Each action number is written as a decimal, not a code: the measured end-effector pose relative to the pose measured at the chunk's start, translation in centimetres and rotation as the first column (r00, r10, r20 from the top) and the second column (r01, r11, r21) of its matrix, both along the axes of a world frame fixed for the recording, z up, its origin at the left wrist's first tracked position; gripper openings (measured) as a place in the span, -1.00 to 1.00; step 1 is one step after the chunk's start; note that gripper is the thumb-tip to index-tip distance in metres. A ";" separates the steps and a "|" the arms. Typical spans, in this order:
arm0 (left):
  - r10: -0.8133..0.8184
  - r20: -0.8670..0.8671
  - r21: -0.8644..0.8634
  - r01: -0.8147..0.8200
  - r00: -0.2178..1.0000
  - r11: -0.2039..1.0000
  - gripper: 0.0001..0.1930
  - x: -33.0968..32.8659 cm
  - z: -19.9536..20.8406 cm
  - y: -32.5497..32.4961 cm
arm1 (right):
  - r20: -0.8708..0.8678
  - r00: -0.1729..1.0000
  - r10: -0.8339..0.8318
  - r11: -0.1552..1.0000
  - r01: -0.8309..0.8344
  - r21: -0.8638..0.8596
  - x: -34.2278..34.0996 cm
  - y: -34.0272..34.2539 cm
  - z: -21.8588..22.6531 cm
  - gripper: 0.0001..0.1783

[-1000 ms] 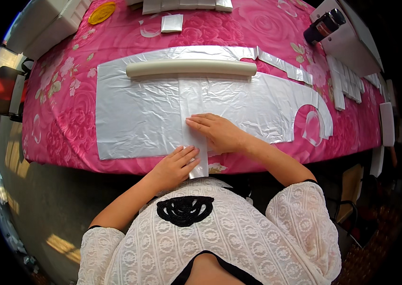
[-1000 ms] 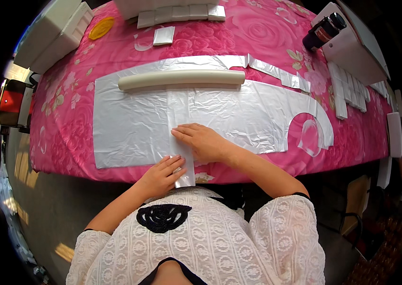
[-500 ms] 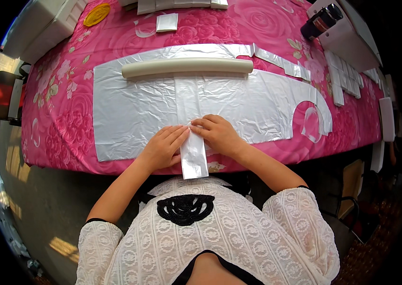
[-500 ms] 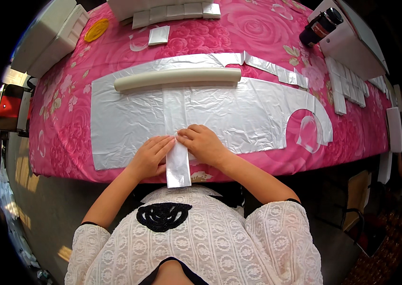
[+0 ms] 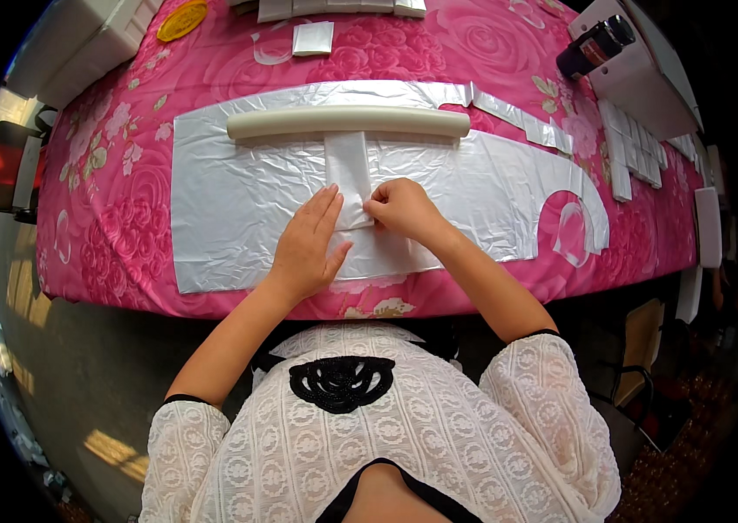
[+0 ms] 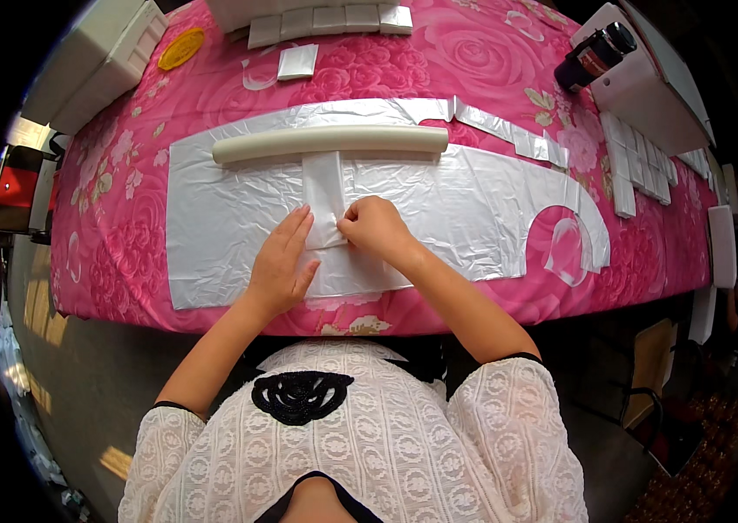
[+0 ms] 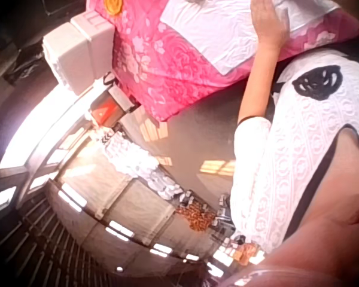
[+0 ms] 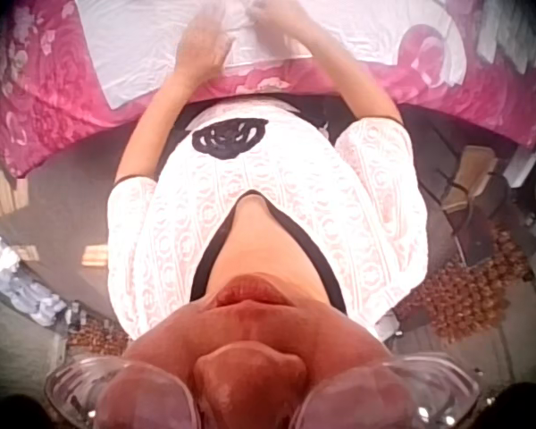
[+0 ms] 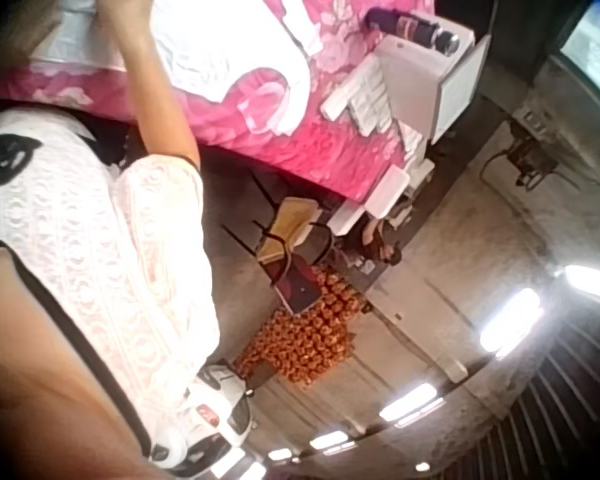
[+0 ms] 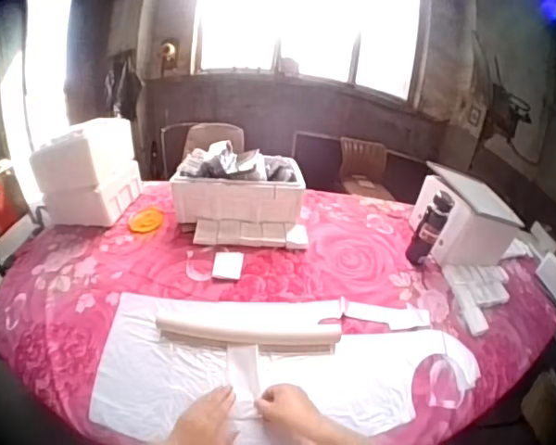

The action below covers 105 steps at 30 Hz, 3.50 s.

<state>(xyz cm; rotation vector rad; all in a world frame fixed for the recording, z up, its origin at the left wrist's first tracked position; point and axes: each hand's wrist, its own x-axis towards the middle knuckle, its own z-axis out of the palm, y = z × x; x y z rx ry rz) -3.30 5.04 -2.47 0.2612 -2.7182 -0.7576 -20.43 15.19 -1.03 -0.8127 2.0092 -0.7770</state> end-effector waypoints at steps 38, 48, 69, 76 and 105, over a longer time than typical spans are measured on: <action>-0.081 -0.044 0.052 0.083 0.996 0.995 -0.48 1.7 -1.2 -0.3 | -0.530 0.834 0.156 0.806 -0.418 -0.419 1.0 3.1 -1.9 -0.82; 0.386 0.201 0.490 -0.434 0.900 0.756 -0.34 -2.6 -0.7 -1.8 | -0.230 0.973 -0.019 0.999 0.010 -0.042 0.2 -0.9 -0.9 -0.70; 0.111 0.207 -0.159 -0.078 0.972 0.984 0.06 -4.0 -2.8 0.5 | -0.365 0.931 0.017 1.000 -0.012 0.017 0.6 -0.4 0.1 -0.70; 0.104 -0.010 -0.082 -0.105 0.994 0.991 -0.01 -0.2 -2.0 0.1 | -0.697 0.690 0.193 0.958 -0.285 -0.017 0.2 -0.4 1.2 -0.57; 0.445 0.213 0.607 -0.475 0.870 0.638 -0.81 13.3 4.2 -0.5 | -0.117 0.987 -0.111 0.802 0.019 -0.597 -4.8 -14.0 0.4 -0.82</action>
